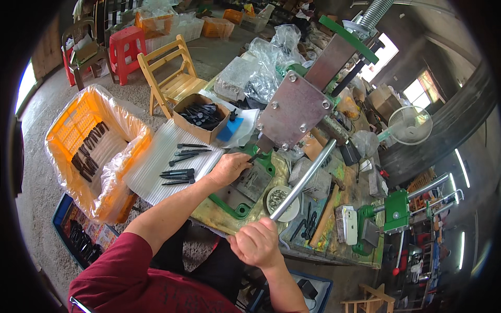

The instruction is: The person assembles small components by inserting metal pins into plastic parts and then pressing them together using a manual press machine.

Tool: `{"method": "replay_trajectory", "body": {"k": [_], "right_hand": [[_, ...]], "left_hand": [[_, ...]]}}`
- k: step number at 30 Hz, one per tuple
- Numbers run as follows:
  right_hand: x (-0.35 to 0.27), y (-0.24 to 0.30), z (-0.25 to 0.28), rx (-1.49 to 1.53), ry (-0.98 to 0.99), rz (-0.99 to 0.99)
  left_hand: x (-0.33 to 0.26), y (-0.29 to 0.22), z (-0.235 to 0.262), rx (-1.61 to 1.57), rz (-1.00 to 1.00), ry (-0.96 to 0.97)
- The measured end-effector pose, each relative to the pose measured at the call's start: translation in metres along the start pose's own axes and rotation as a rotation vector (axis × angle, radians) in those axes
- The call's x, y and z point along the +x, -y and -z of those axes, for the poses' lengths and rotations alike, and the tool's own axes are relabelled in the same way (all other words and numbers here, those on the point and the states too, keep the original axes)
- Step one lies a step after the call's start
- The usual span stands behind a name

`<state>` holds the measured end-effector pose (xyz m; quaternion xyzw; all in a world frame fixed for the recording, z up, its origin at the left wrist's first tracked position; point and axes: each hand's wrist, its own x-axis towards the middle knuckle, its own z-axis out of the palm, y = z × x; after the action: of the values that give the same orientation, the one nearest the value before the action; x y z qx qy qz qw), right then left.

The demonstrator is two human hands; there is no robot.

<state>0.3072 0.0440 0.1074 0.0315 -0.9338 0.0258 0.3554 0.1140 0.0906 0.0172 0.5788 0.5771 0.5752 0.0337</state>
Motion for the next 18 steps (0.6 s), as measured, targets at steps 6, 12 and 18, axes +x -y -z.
{"method": "replay_trajectory", "body": {"k": [6, 12, 18], "right_hand": [[0.037, 0.032, 0.047, 0.222, -0.158, -0.079], [0.037, 0.033, 0.049, 0.227, -0.174, -0.088], [0.034, 0.035, 0.049, 0.255, -0.196, -0.090]], "left_hand": [[0.000, -0.004, 0.003, 0.017, 0.039, 0.020], [0.005, -0.009, 0.008, 0.036, 0.045, 0.009], [-0.007, -0.009, 0.021, -0.434, 0.537, -0.176]]}}
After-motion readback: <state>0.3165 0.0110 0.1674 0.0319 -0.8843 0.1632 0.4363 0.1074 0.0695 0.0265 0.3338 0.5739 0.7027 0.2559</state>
